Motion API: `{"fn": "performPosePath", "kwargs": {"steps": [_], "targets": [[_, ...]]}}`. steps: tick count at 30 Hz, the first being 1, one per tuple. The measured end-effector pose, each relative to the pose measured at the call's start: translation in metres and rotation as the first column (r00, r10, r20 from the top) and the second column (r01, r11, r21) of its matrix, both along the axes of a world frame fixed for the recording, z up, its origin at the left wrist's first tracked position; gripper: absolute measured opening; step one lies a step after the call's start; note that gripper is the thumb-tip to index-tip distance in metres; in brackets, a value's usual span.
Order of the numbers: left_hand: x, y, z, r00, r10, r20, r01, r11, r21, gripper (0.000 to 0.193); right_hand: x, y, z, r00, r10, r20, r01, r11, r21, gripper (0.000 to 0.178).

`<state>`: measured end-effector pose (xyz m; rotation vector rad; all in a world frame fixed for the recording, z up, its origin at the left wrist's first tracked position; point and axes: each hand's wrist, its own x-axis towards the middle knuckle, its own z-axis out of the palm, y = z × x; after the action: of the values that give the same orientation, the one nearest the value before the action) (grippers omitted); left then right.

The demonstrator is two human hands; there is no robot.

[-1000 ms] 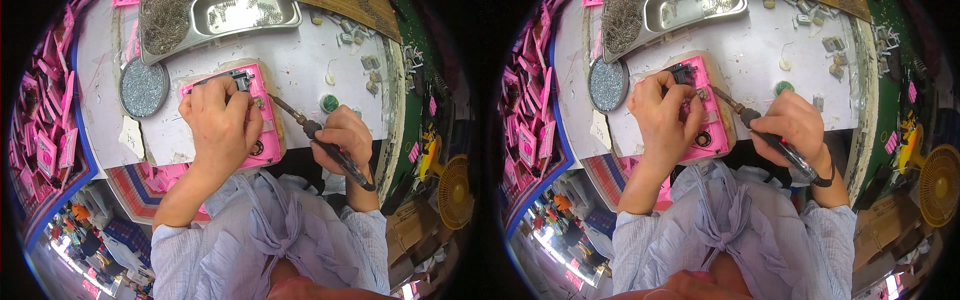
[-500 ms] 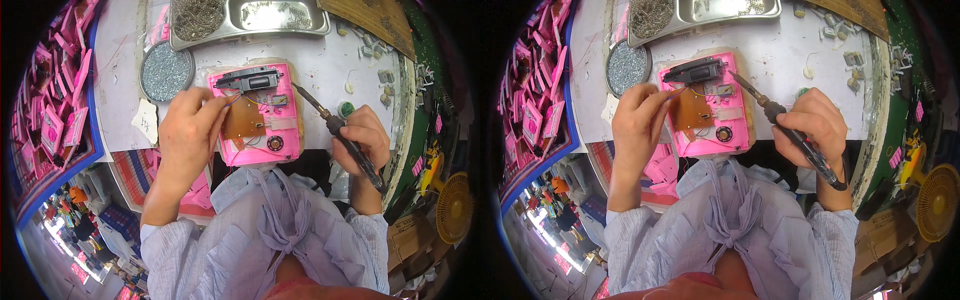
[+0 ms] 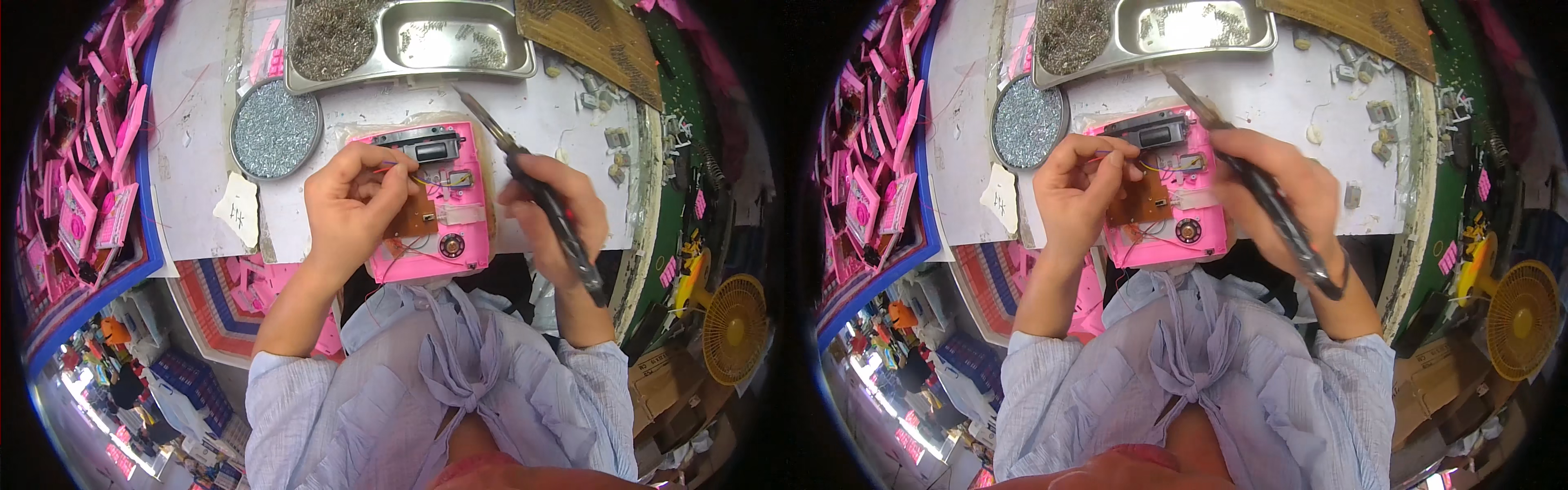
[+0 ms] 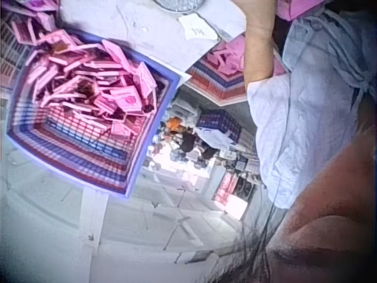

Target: Soldering and assembling components inside a pink plastic electronic device casing.

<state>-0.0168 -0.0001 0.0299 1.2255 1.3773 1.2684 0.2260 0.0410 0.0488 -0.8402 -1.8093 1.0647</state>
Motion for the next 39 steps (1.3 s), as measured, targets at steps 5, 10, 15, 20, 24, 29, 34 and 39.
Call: {"fn": "performPosePath", "kwargs": {"steps": [5,10,15,20,24,29,34,39], "targets": [[0.005,0.002,-0.006,0.913,0.046,0.405,-0.004,0.995,-0.103,0.006,-0.049,0.017,0.004,0.997,0.074,-0.038,-0.078,0.988,-0.131,0.055],[-0.001,-0.004,-0.005,0.931,0.043,0.362,0.018,0.986,-0.164,0.012,-0.081,0.023,-0.002,0.984,0.042,-0.171,-0.07,0.985,-0.158,0.057],[-0.008,-0.005,-0.003,0.968,0.007,0.251,0.035,0.986,-0.163,0.013,-0.082,0.019,-0.01,0.996,-0.007,-0.086,0.003,0.999,-0.051,0.061],[-0.01,-0.004,0.003,0.964,-0.017,0.267,0.078,0.973,-0.217,0.01,-0.08,0.013,-0.021,0.997,-0.062,-0.043,0.064,0.997,0.052,0.064],[-0.014,-0.004,-0.002,0.999,-0.048,0.001,0.048,0.986,-0.161,0.008,-0.078,0.012,-0.022,0.999,-0.04,-0.011,0.041,0.99,0.134,0.062],[-0.021,0.001,0.001,0.98,-0.042,-0.194,0.025,0.996,-0.091,0.007,-0.067,0.001,-0.031,0.995,0.002,0.097,-0.024,0.972,0.233,0.059],[-0.02,0.003,-0.011,0.899,0.057,-0.434,0.02,0.985,0.17,0.008,-0.059,-0.016,-0.041,0.969,0.019,0.245,-0.098,0.945,0.313,0.06],[-0.014,0.002,-0.016,0.844,0.069,-0.531,0.039,0.981,0.19,0.009,-0.055,-0.02,-0.039,0.957,0.041,0.286,-0.104,0.973,0.207,0.06]]}}
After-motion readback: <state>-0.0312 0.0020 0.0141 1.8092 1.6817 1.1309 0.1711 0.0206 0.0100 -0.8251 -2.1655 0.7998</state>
